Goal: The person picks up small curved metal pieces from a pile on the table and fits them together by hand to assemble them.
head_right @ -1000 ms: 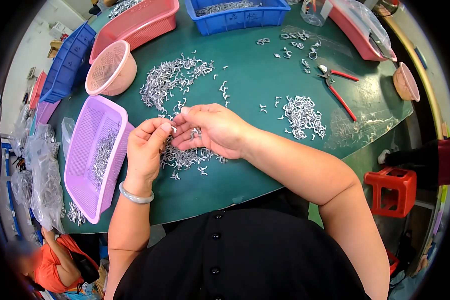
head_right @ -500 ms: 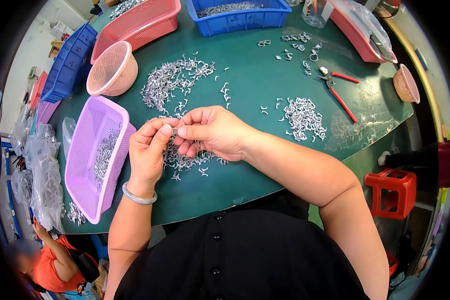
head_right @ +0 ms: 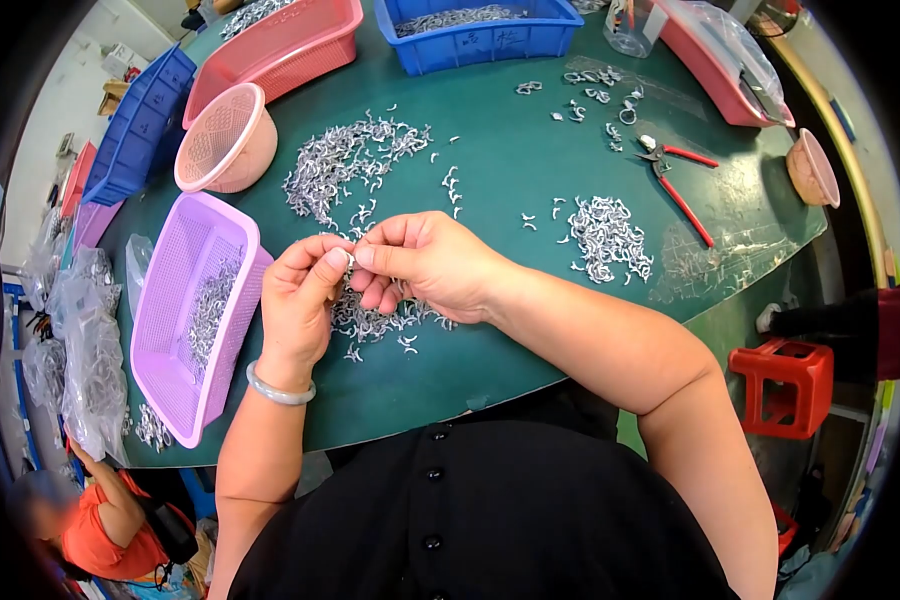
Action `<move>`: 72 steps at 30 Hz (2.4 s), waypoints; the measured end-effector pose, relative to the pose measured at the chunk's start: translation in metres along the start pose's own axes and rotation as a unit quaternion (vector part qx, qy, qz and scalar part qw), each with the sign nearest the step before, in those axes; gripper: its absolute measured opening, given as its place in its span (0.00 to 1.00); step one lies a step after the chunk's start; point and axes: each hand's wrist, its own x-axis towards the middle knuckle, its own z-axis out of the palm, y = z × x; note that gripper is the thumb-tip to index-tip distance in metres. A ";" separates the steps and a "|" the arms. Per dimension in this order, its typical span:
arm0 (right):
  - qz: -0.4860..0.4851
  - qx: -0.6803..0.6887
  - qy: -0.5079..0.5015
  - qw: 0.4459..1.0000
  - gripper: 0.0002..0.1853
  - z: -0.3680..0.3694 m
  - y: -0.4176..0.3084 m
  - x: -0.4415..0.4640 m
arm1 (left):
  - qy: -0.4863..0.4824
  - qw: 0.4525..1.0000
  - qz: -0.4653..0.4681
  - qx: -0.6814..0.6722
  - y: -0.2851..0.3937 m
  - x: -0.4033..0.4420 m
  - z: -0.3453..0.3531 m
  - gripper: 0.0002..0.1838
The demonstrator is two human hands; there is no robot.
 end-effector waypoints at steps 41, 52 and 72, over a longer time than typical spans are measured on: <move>-0.056 0.105 0.000 0.993 0.18 -0.010 0.007 0.008 | -0.003 0.882 0.207 0.423 -0.003 -0.005 0.021 0.07; -0.063 0.114 0.009 0.992 0.16 -0.009 0.006 0.009 | 0.031 0.917 0.169 0.359 -0.004 -0.001 0.006 0.03; -0.027 0.015 -0.007 1.000 0.06 -0.005 0.002 0.002 | 0.035 0.959 0.159 0.231 0.004 -0.006 0.008 0.08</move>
